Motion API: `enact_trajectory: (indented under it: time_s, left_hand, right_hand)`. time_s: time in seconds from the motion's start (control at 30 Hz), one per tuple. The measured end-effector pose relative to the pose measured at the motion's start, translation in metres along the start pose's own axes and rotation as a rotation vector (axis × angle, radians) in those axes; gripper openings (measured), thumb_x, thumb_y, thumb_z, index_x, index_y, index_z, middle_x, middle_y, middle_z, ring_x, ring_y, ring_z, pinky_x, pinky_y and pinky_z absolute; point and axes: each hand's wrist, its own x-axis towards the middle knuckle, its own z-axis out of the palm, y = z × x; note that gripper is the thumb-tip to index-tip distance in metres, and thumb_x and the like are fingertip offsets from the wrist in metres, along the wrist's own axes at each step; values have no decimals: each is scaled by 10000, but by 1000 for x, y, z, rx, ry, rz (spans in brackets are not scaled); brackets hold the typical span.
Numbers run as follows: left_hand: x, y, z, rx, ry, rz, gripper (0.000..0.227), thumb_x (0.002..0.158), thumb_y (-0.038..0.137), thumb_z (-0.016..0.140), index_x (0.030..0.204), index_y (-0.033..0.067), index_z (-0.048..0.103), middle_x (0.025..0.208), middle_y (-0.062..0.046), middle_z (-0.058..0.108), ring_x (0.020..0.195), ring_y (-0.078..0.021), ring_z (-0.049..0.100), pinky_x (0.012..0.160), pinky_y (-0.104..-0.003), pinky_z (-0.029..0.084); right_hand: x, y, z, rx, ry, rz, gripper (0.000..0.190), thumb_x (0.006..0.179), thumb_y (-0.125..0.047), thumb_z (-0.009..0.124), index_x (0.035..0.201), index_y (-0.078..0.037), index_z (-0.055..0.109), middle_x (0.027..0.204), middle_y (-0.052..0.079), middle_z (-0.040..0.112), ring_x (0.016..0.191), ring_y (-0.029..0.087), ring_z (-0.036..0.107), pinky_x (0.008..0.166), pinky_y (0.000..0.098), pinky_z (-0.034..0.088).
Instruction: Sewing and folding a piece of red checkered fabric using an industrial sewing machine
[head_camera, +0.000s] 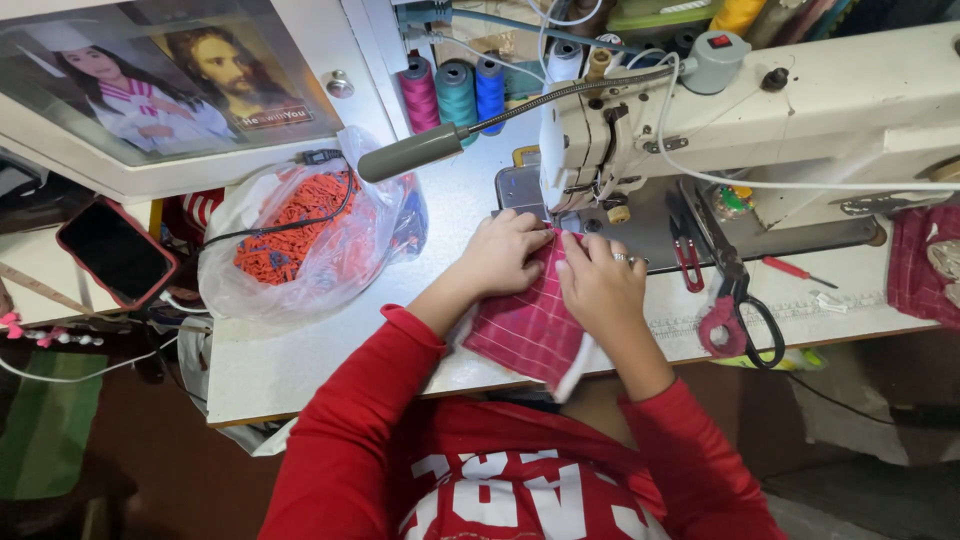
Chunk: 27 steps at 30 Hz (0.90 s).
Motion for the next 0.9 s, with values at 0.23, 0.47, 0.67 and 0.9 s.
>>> enact_trajectory:
  time_s: [0.23,0.47,0.67,0.9]
  left_hand:
    - [-4,16,7,-181,184,-90,571,710,506,761,1184,191,725,1049,-2,622,967,-269,631,794,-425,546]
    - [-5,2,-43,-120,-44,-65,574,739,597,728,1237,311,708,1235,68,588,1140,-243,543,967,-509,452]
    - [-3,-7,-46,-182,-86,-25,540,759,585,737,1220,305,707,1292,69,593,1199,-246,518,1005,-542,410]
    - [-7,-6,-39,-138,-22,11,535,787,604,701,1229,303,699,1292,71,582,1186,-218,521,1015,-511,395]
  right_hand:
    - [10,10,6,-9,-32,-27,334,917,-424,532,1200,-355,695,1039,-36,596,989,239,640,769,463,514]
    - [6,1,14,16,2,-12,360,869,-437,542,1161,-299,701,964,-3,542,933,262,598,716,457,495]
    - [12,-14,2,18,21,13,428,840,-403,553,1219,-282,709,906,14,519,897,279,582,735,462,470]
    - [10,-9,1,11,4,10,426,849,-411,546,1215,-280,720,901,19,531,888,279,590,739,467,477]
